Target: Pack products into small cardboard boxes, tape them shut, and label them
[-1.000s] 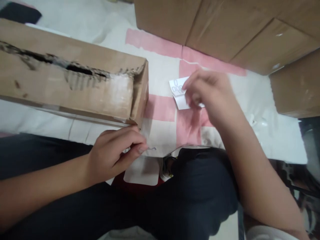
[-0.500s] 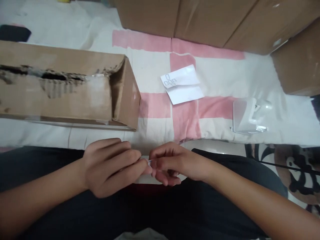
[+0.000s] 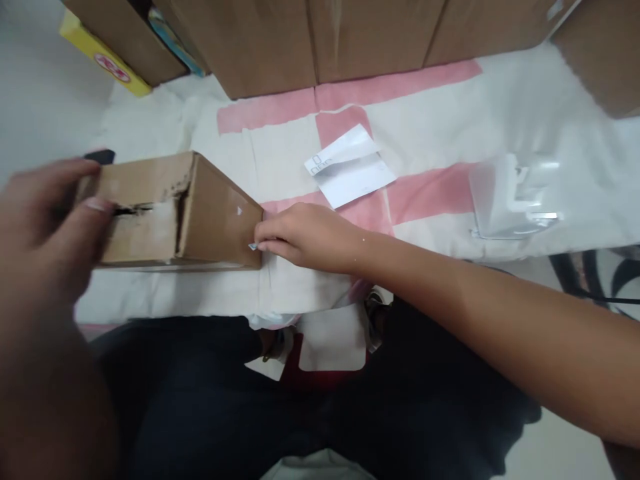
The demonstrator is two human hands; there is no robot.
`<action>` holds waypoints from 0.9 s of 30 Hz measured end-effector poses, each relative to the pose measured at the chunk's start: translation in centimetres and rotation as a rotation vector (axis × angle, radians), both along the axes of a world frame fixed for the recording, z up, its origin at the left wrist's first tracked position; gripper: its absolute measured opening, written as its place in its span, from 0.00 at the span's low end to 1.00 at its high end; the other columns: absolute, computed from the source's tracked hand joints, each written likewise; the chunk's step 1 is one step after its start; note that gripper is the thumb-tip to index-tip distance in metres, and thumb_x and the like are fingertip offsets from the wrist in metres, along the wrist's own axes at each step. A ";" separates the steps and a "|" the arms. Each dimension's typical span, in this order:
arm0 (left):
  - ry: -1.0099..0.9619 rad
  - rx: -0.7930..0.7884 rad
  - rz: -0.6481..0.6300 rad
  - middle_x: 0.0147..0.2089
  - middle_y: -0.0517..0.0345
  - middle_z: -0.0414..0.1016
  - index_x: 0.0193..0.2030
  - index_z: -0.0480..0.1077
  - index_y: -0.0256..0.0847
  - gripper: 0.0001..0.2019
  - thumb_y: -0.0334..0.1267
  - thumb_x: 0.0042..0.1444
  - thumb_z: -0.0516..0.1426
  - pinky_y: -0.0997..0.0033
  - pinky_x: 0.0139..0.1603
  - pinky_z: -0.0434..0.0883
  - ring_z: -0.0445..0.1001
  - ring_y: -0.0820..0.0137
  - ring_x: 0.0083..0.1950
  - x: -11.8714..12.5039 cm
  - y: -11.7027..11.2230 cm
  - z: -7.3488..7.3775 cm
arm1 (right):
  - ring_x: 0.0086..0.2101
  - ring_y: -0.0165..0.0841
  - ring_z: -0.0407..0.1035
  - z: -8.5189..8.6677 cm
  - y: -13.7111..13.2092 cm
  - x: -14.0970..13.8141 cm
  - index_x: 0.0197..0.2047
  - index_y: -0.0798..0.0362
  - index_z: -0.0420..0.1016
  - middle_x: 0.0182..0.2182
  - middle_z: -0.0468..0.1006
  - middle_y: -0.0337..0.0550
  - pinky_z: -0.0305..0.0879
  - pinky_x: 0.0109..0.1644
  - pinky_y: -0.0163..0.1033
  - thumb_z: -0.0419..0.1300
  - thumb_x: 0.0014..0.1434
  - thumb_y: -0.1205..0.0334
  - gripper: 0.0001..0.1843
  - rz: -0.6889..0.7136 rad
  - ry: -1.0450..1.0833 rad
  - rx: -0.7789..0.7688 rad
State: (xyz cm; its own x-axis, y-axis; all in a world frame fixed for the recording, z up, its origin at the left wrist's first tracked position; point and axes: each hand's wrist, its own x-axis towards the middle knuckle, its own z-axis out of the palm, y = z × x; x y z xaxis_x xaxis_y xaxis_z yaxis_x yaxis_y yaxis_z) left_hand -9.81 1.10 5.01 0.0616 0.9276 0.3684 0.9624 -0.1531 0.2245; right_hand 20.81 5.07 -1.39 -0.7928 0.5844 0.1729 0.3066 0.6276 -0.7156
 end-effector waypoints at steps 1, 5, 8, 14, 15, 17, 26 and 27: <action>-0.005 0.004 -0.006 0.69 0.55 0.70 0.67 0.69 0.46 0.24 0.44 0.64 0.55 0.51 0.73 0.62 0.67 0.55 0.71 0.0 0.2 0.2 | 0.40 0.35 0.75 -0.3 0.4 -0.5 0.44 0.54 0.81 0.41 0.84 0.43 0.62 0.44 0.39 0.56 0.70 0.64 0.11 0.040 0.039 -0.010; -0.015 -0.036 -0.089 0.70 0.54 0.69 0.66 0.69 0.45 0.23 0.44 0.66 0.55 0.54 0.74 0.62 0.65 0.58 0.73 0.5 -0.3 0.5 | 0.40 0.34 0.75 -1.3 1.6 -1.9 0.43 0.54 0.80 0.40 0.84 0.42 0.63 0.43 0.38 0.56 0.71 0.62 0.11 0.090 0.126 0.039; -0.015 -0.059 -0.087 0.70 0.54 0.69 0.66 0.69 0.45 0.23 0.44 0.66 0.55 0.53 0.73 0.62 0.64 0.58 0.73 0.6 -0.6 0.7 | 0.37 0.33 0.74 -1.5 2.1 -2.2 0.41 0.55 0.79 0.38 0.83 0.43 0.61 0.38 0.37 0.54 0.73 0.60 0.13 0.133 0.115 0.218; -0.045 -0.053 -0.102 0.68 0.54 0.71 0.64 0.70 0.46 0.21 0.45 0.66 0.56 0.53 0.73 0.63 0.65 0.58 0.72 0.5 -0.3 0.7 | 0.36 0.32 0.73 -1.3 2.0 -1.9 0.43 0.53 0.79 0.37 0.82 0.43 0.57 0.35 0.36 0.51 0.74 0.59 0.16 0.235 0.071 0.347; -0.051 -0.050 -0.103 0.68 0.54 0.71 0.64 0.71 0.46 0.21 0.45 0.66 0.56 0.53 0.73 0.63 0.66 0.58 0.72 0.5 -0.3 0.7 | 0.36 0.32 0.73 -1.3 2.0 -2.0 0.42 0.53 0.79 0.36 0.82 0.42 0.57 0.35 0.36 0.51 0.74 0.59 0.16 0.240 0.065 0.341; -0.049 -0.051 -0.112 0.68 0.55 0.71 0.64 0.71 0.47 0.20 0.44 0.66 0.56 0.52 0.73 0.63 0.66 0.58 0.72 0.5 -0.3 0.7 | 0.35 0.32 0.73 -1.3 1.8 -2.2 0.41 0.53 0.79 0.35 0.82 0.42 0.56 0.34 0.37 0.52 0.73 0.59 0.15 0.227 0.054 0.339; 0.005 -0.047 -0.135 0.66 0.53 0.73 0.60 0.72 0.46 0.19 0.45 0.64 0.57 0.51 0.71 0.64 0.67 0.58 0.71 0.6 -0.2 1.0 | 0.30 0.32 0.69 -0.2 1.6 -2.9 0.35 0.54 0.80 0.31 0.81 0.42 0.51 0.32 0.37 0.57 0.70 0.57 0.15 0.140 -0.083 0.271; 0.011 -0.048 -0.131 0.66 0.53 0.73 0.60 0.72 0.46 0.19 0.45 0.64 0.57 0.51 0.71 0.64 0.68 0.57 0.71 0.6 -0.2 1.0 | 0.30 0.32 0.69 -0.1 1.6 -2.9 0.35 0.54 0.80 0.31 0.81 0.42 0.51 0.32 0.37 0.59 0.70 0.57 0.14 0.130 -0.089 0.244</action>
